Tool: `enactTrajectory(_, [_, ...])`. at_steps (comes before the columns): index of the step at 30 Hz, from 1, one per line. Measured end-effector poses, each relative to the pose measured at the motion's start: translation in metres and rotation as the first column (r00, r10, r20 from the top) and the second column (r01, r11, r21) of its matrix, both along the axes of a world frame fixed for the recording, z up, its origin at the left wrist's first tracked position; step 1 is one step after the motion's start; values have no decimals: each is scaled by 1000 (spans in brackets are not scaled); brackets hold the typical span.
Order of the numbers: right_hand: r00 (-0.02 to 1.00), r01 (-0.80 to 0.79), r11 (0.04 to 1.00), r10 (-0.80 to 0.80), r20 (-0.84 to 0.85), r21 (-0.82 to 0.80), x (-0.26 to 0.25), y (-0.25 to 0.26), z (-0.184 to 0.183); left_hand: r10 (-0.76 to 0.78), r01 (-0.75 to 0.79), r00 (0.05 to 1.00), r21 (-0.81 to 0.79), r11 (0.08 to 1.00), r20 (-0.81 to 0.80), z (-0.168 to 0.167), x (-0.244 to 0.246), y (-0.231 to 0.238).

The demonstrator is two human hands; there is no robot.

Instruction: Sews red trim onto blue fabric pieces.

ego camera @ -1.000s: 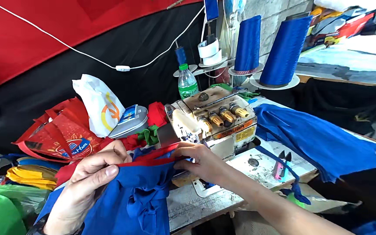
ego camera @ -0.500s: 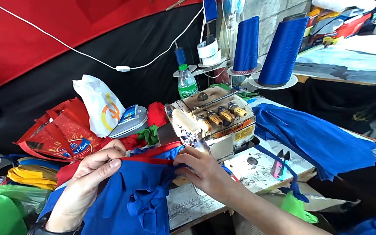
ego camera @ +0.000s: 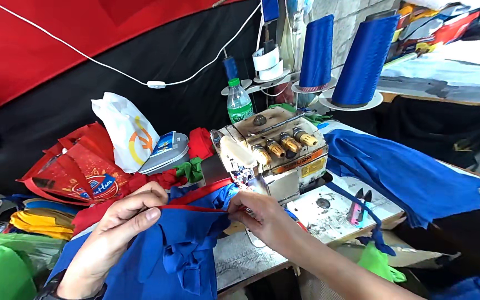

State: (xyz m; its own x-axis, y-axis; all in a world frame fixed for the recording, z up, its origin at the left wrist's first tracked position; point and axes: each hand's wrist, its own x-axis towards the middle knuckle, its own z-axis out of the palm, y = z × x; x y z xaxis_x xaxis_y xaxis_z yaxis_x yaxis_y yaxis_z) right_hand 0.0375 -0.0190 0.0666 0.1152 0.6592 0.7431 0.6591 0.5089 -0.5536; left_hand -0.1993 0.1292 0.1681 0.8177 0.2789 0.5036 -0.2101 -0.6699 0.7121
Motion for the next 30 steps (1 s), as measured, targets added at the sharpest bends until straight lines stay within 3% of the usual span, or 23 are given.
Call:
enactTrajectory(5, [1000,-9,999,9,-1,-46,1,-1,5,-93,93,996,2,996,15,9,8,-16])
enactTrajectory(11, [989,-73,997,70,131,15,8,-4,5,-182,183,983,-86,979,12,6,13,-21])
enactTrajectory(13, [972,-123,992,119,201,6,11,-13,1,-249,241,967,-121,963,-60,4,16,-24])
enactTrajectory(16, [955,-136,990,123,268,33,20,-24,-19,-306,291,879,-97,952,-365,2,27,-27])
enactTrajectory(18, [950,-123,986,86,299,109,25,-26,-36,-162,212,834,34,977,-527,-5,39,-31])
enactTrajectory(20, [950,-97,983,46,309,153,27,-29,-46,5,106,846,177,978,-533,-18,56,-41])
enactTrajectory(22, [958,-100,980,48,282,174,27,-28,-50,97,46,912,333,942,-399,-36,74,-48])
enactTrajectory(25, [973,-156,970,119,200,184,34,-29,-55,266,-90,941,599,796,-212,-69,91,-49])
enactTrajectory(27, [977,-192,962,168,132,196,42,-37,-60,372,-188,917,671,717,-141,-89,92,-57])
enactTrajectory(30, [986,-155,964,137,99,215,53,-51,-76,438,-287,897,678,677,-57,-107,96,-90])
